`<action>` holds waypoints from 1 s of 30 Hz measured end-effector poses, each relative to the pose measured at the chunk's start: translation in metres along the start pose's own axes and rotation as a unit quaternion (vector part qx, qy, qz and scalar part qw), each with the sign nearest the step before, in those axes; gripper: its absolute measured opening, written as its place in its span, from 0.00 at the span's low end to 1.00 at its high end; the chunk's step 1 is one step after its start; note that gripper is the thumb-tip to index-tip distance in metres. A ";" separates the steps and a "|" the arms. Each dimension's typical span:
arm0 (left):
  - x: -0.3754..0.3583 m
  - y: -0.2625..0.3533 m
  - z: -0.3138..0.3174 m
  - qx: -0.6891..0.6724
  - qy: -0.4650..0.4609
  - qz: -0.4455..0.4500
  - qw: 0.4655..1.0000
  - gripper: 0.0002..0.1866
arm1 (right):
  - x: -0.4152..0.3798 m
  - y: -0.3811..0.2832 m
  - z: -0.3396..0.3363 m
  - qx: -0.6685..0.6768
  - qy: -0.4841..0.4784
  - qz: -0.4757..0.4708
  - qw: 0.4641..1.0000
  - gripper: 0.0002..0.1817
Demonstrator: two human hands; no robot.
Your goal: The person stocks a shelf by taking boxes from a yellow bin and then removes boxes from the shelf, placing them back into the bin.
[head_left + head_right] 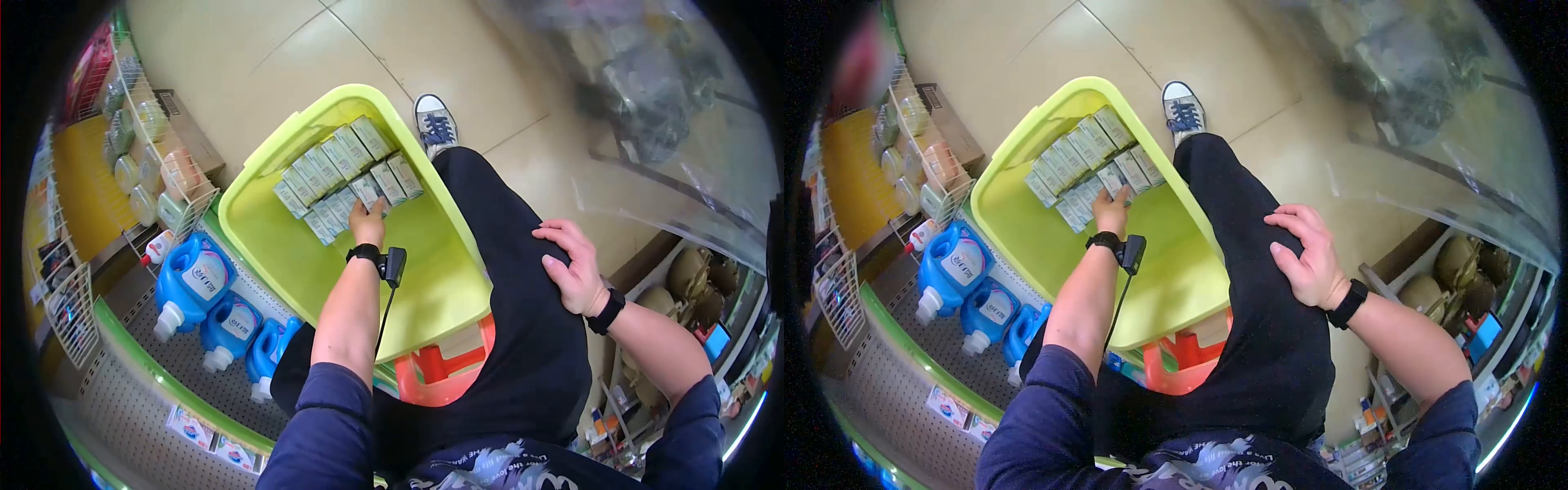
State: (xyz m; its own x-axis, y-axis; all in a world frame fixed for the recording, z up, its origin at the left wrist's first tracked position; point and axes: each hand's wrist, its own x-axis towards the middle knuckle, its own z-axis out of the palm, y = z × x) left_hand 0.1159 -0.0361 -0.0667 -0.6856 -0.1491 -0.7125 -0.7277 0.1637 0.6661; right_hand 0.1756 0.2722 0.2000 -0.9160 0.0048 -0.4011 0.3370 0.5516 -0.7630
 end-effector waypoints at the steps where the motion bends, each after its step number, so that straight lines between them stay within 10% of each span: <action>1: -0.006 0.006 -0.004 -0.028 0.006 -0.016 0.999 0.18 | -0.002 0.000 0.001 -0.005 0.002 -0.004 1.000 0.18; 5: -0.035 0.036 -0.053 0.151 -0.021 0.059 0.987 0.17 | -0.006 -0.001 0.010 0.000 0.026 -0.034 0.999 0.16; 9: -0.143 0.109 -0.133 0.050 -0.015 0.272 0.961 0.23 | -0.009 0.007 0.023 0.038 0.015 -0.018 0.999 0.15; 16: -0.352 0.183 -0.334 0.222 0.210 0.471 0.827 0.28 | -0.007 0.007 0.034 -0.060 0.020 -0.080 0.995 0.14; 24: -0.410 0.146 -0.505 0.306 0.571 0.278 0.709 0.24 | -0.004 0.018 0.030 -0.125 0.046 -0.079 0.988 0.17; 30: -0.366 0.086 -0.586 0.261 0.601 0.184 0.733 0.23 | -0.005 0.010 0.026 -0.166 0.039 -0.075 0.982 0.16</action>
State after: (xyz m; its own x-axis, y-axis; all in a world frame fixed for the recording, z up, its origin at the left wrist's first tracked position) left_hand 0.2943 -0.5395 0.3803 -0.5824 -0.7009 0.4118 -0.5983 0.7125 0.3666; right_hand 0.1890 0.2555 0.1811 -0.9685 -0.0402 -0.2459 0.1190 0.7923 -0.5984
